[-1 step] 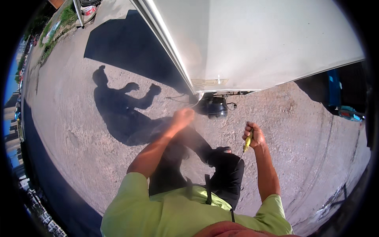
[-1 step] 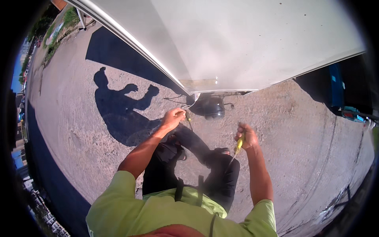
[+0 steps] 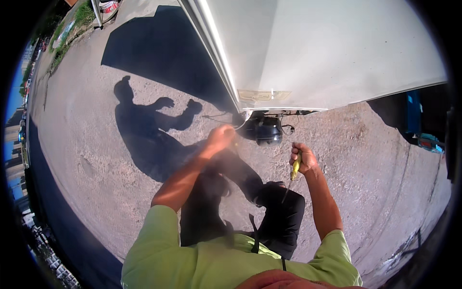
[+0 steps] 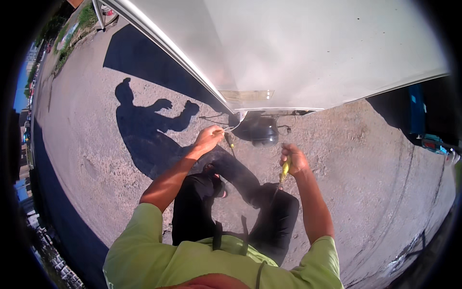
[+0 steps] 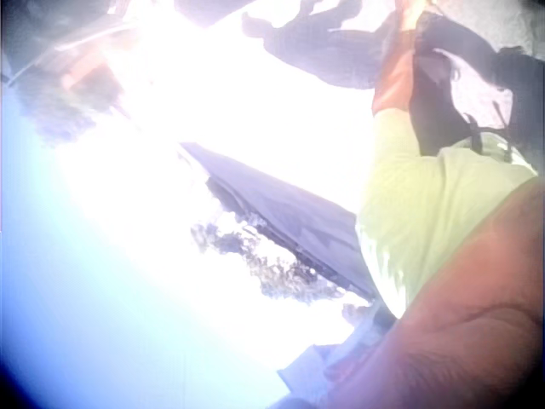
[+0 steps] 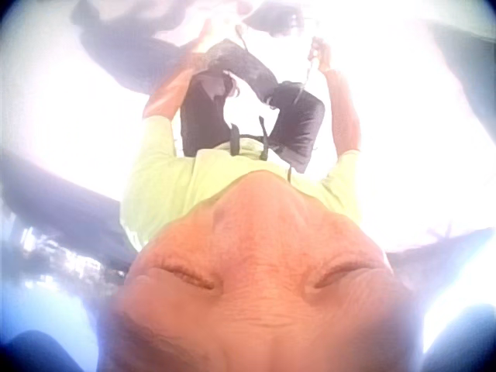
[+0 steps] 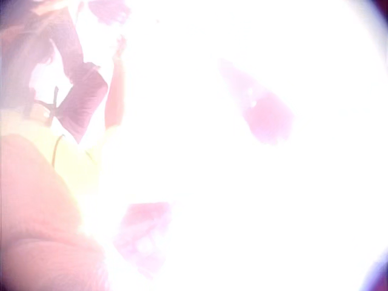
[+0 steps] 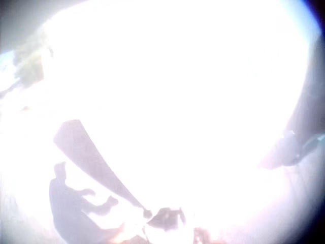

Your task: The person disassembles a refrigerator unit by removing external panels and a door using a screwdriver, and then works on the internal components near the compressor.

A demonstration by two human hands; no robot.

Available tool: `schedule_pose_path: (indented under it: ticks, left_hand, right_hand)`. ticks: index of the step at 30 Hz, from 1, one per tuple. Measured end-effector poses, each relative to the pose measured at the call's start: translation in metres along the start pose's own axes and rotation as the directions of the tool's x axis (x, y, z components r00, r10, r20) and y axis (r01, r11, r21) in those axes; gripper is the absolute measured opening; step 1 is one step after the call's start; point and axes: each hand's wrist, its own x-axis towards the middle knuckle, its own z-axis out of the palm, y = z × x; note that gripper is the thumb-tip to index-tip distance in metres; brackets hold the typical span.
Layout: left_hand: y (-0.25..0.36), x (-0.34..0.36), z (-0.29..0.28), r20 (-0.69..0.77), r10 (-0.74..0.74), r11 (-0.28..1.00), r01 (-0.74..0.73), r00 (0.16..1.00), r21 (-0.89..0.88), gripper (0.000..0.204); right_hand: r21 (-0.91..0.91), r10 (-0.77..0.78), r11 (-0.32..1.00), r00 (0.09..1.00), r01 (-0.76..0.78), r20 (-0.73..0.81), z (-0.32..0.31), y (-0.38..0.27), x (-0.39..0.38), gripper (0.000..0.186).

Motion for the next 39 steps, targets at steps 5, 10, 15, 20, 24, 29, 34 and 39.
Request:
schedule_pose_path:
  ticks: [5,10,15,20,24,29,34,39]
  left_hand:
    - [-0.098,0.093,0.027,0.015,0.032,0.985,-0.034,0.999,0.17,0.026]
    - [-0.173,0.151,0.065,0.069,0.097,0.987,-0.105,0.993,0.118,0.026]
    - [-0.212,0.188,0.067,0.281,0.104,0.863,-0.227,0.954,0.451,0.032]
    - [-0.202,0.182,0.057,0.133,0.107,0.842,-0.161,0.985,0.515,0.064]
    - [-0.174,0.179,0.062,-0.026,0.136,0.864,-0.106,0.99,0.492,0.079]
    - [-0.146,0.187,0.053,0.028,0.217,0.841,-0.201,0.976,0.502,0.062]
    - [-0.14,0.192,0.049,0.037,0.211,0.752,-0.186,0.977,0.632,0.057]
    - [-0.128,0.186,0.044,0.07,0.146,0.689,-0.152,0.987,0.709,0.05]
  right_hand:
    - [-0.317,0.137,0.945,0.979,-0.083,0.152,0.016,0.06,0.176,0.011]
    - [-0.505,0.228,0.86,0.942,-0.076,0.246,0.022,0.112,0.276,0.013]
    - [-0.741,0.138,0.657,0.943,0.142,0.304,0.034,0.146,0.342,0.018]
    - [-0.851,-0.011,0.434,0.947,0.294,0.321,0.022,0.197,0.377,0.019]
    - [-0.926,-0.003,0.236,0.953,0.296,0.304,0.022,0.195,0.347,0.032]
    - [-0.932,-0.061,0.21,0.955,0.297,0.29,0.009,0.192,0.345,0.025]
    - [-0.918,-0.092,0.246,0.95,0.311,0.298,0.023,0.196,0.35,0.022]
    - [-0.937,-0.082,0.201,0.958,0.284,0.273,0.028,0.198,0.361,0.034]
